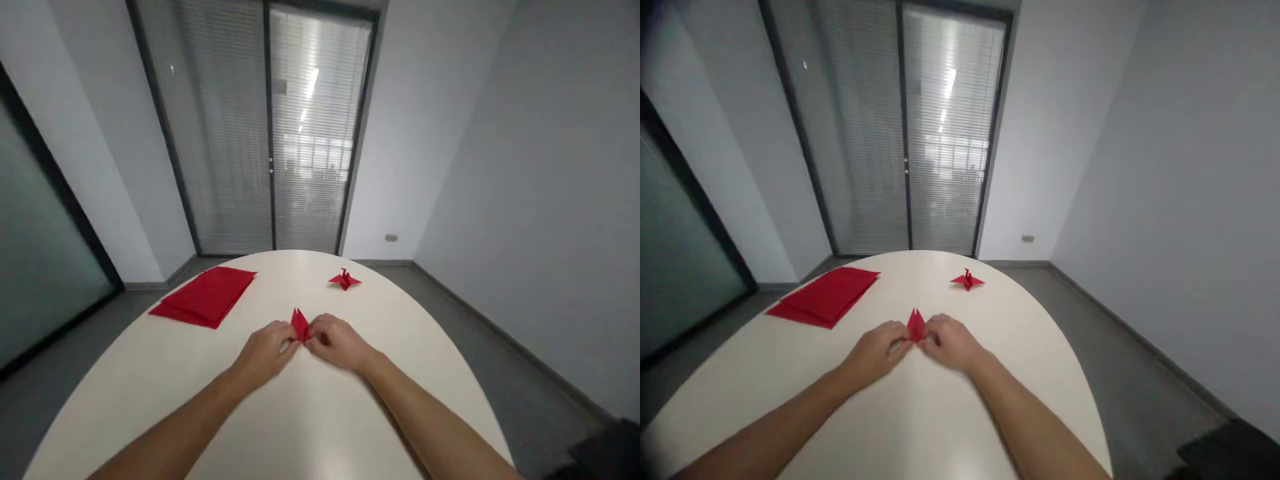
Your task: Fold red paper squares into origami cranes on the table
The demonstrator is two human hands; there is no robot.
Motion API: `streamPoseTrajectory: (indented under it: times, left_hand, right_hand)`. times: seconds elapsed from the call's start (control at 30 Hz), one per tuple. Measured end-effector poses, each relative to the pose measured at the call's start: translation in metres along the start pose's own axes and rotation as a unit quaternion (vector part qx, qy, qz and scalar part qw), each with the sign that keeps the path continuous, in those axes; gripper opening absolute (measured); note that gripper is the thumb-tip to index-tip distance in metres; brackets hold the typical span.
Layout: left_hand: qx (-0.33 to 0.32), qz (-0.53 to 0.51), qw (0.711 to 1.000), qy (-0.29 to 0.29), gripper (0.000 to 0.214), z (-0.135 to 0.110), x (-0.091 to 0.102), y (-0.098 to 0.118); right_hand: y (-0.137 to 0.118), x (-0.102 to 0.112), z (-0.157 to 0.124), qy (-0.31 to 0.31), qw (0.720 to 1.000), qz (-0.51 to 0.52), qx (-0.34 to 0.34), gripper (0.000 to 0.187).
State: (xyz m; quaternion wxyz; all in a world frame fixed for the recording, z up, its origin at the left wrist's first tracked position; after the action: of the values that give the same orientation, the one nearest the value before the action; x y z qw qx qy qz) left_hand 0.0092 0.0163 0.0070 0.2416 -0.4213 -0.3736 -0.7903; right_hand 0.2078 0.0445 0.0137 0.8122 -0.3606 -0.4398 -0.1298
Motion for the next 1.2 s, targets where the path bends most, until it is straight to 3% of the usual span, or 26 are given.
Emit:
streamPoseTrajectory:
  times: [0.2,0.47,0.7,1.07,1.2]
  left_hand:
    - [0.045,-0.055,0.997,0.033,0.012,0.001,-0.003,-0.007]
    - [0.068,-0.085,0.993,0.052,0.048,0.002,-0.009,-0.018]
    - [0.003,-0.032,0.997,0.064,0.026,0.002,-0.009,-0.019]
    - [-0.002,-0.018,0.999,0.04,0.03,0.003,-0.007,-0.018]
    - [-0.013,-0.024,0.999,0.039,0.028,0.003,-0.007,-0.017]
  right_hand:
    - [0.0,-0.002,0.0,0.018,0.999,0.01,-0.046,0.009]
    - [0.006,-0.011,0.003,0.039,0.991,0.082,-0.101,0.031]
    - [0.003,-0.008,0.004,0.039,0.998,0.03,-0.048,0.029]
    - [0.0,-0.008,0.004,0.014,0.998,-0.02,0.05,0.031]
    - [-0.001,-0.006,0.004,0.016,0.998,-0.009,0.052,0.025]
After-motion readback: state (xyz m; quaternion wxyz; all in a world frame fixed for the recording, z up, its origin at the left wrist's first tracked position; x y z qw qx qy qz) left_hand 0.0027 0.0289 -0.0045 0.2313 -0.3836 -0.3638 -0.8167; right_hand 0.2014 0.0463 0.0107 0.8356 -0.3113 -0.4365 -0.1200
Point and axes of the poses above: each hand's wrist, its own z-axis towards the middle knuckle, its own x-axis out of the back of the hand, y = z × x, the point moved 2 cm from there along z, towards the middle knuckle, and after that the axes turned 2 degrees about -x, right-handed, at the moved point
